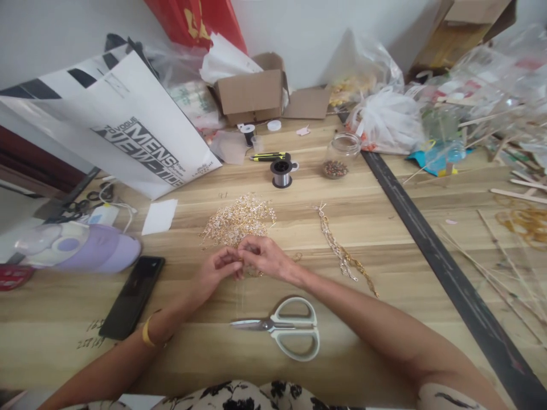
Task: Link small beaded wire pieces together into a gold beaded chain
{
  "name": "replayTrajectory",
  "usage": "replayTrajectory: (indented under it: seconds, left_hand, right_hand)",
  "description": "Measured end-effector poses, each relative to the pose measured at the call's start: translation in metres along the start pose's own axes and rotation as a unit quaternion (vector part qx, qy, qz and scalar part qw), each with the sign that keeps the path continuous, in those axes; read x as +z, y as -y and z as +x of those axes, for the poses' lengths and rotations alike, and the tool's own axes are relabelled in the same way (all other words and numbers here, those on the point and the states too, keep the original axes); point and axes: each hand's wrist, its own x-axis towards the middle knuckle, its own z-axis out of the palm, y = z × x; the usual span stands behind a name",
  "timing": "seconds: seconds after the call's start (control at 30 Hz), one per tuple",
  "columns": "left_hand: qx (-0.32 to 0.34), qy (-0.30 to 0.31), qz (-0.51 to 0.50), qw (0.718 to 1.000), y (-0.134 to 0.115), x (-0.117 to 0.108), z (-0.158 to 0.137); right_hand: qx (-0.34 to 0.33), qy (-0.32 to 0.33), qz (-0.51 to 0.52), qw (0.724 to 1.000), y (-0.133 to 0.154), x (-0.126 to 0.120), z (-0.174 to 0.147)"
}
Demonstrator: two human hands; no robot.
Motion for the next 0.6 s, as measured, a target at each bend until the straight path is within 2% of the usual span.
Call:
replayTrajectory:
  seconds: [0.1,0.23,0.6]
  left_hand:
    - [0.013,-0.015,0.024,1.0,-0.001,0.0,0.001]
    - [0.024,-0.002,0.039,0.999,-0.001,0.0,0.005]
    - [0.036,-0.014,-0.005,0.999,0.0,0.007,0.014]
  right_hand:
    - [-0.008,0.006,-0.007,1.0,0.0,0.0,0.0]
    - [-0.024,0.01,-0.008,1.0,-0.001,0.0,0.0]
    - [-0.063,-0.011,0.005,0.998,0.005,0.001,-0.001]
